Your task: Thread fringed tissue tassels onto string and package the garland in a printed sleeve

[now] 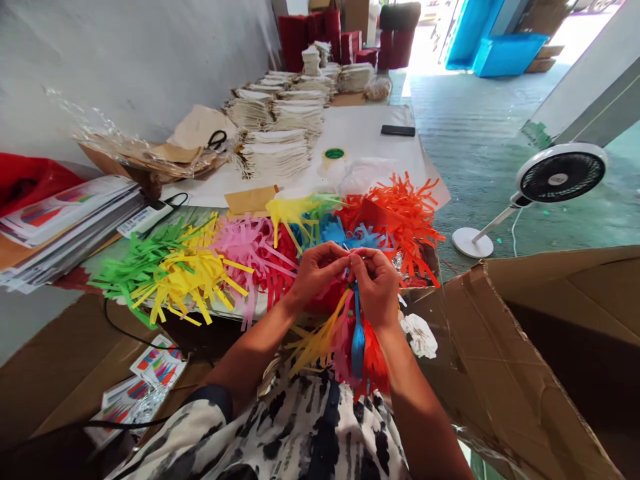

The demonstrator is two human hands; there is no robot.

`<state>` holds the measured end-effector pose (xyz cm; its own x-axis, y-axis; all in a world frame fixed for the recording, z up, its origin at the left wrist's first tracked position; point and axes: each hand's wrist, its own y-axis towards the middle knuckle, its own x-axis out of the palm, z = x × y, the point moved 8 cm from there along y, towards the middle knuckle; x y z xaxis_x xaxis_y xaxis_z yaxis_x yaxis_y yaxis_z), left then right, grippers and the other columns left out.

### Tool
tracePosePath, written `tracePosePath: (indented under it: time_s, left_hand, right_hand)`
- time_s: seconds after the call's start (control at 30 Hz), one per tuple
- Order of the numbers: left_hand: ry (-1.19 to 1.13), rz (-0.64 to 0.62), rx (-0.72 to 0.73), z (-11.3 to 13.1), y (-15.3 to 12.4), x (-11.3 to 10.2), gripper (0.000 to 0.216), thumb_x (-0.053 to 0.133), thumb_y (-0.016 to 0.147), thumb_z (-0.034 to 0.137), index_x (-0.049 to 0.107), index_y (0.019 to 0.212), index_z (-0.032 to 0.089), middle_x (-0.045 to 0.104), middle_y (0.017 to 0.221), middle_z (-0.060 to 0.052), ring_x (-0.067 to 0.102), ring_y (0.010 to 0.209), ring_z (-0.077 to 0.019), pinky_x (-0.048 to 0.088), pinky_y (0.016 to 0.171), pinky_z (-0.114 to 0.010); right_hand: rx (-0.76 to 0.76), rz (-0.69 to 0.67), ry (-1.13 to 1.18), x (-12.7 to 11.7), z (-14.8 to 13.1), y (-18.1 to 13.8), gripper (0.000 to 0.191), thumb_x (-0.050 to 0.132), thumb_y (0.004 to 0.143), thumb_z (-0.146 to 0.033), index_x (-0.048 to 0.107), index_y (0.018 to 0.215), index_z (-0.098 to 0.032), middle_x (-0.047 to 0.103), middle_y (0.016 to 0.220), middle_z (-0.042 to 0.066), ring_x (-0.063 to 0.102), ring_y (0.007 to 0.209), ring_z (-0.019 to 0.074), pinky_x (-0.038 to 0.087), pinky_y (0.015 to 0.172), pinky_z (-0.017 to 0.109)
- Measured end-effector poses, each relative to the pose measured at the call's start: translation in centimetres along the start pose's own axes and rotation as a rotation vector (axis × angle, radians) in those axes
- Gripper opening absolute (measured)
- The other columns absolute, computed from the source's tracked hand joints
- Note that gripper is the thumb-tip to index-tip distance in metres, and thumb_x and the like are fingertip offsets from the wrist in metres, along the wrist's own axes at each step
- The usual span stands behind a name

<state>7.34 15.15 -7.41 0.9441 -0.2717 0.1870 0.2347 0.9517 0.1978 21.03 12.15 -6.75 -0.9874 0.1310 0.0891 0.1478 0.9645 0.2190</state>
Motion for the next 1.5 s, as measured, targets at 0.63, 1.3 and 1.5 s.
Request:
tracePosePath:
  time_s: [0.63,1.3,1.5]
  left_hand:
    - [0.785,0.117,0.599,3.5,-2.1,0.6,0.011,0.070,0.100,0.027,0.076,0.107,0.021,0.081,0.098,-0.005,0.077,0.088,-0.0162,0.056,0.079,-0.026]
    - [0.560,0.195,0.378,2.9,-1.1,-0.7,0.023,0.069,0.101,0.040,0.077,0.093,0.019,0.078,0.080,-0.001,0.069,0.068,-0.0118,0.052,0.066,-0.024]
    - [0.559,0.205,0.401,3.1,-1.2,-0.7,0.018,0.072,0.100,0.036,0.078,0.094,0.020,0.079,0.082,-0.001,0.069,0.069,-0.0110,0.051,0.067,-0.024]
  right_hand:
    - [0.024,0.090,-0.030,-0.2,-0.3,0.0,0.017,0.071,0.090,-0.036,0.067,0.086,-0.020,0.063,0.061,-0.004,0.056,0.052,0.0111,0.042,0.050,0.023]
    - [0.025,0.032,-0.041,0.1,-0.4,-0.2,0.025,0.072,0.096,-0.044,0.069,0.095,-0.020,0.064,0.064,-0.003,0.056,0.055,0.0114,0.041,0.053,0.025]
    - [0.025,0.029,-0.061,0.2,-0.3,-0.2,0.025,0.072,0.096,-0.044,0.070,0.098,-0.019,0.064,0.063,-0.004,0.055,0.054,0.0110,0.042,0.052,0.024]
